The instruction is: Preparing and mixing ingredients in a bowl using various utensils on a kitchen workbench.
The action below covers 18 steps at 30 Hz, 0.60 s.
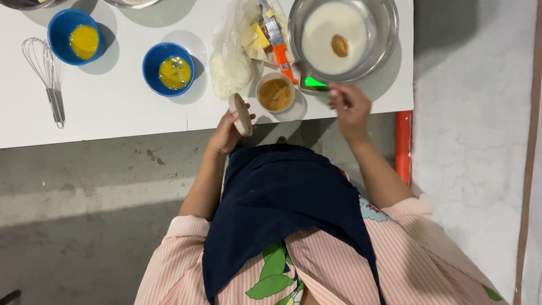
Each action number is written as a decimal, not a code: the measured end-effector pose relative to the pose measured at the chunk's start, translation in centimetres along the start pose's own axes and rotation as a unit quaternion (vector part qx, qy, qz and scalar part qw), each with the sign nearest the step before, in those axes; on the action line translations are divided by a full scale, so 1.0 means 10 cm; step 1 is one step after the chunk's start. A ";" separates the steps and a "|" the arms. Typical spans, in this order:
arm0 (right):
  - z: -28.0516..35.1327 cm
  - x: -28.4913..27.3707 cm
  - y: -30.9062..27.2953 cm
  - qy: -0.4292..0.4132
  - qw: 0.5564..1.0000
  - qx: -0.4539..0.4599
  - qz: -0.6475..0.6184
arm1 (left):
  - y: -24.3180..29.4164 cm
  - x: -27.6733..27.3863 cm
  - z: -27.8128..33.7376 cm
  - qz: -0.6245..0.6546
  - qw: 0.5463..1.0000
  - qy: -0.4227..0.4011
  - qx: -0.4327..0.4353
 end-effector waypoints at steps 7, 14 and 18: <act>0.03 0.77 -0.27 -0.219 0.942 -0.192 0.165 | -0.01 0.19 -0.16 -0.172 0.976 0.067 0.115; -0.03 1.15 0.21 -0.325 0.887 -0.201 0.260 | -0.14 0.28 -0.31 -0.177 0.977 0.073 0.090; -0.08 1.14 0.35 -0.323 0.903 -0.166 0.229 | -0.25 0.27 -0.37 -0.160 0.984 0.056 0.046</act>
Point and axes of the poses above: each hand's wrist, its own z-axis away from the middle knuckle, its own x-axis out of the palm, y = z × x, the point moved 6 cm from there along -z, towards the middle knuckle, and after that the axes turned 12 degrees about -x, right-handed, at the moved point
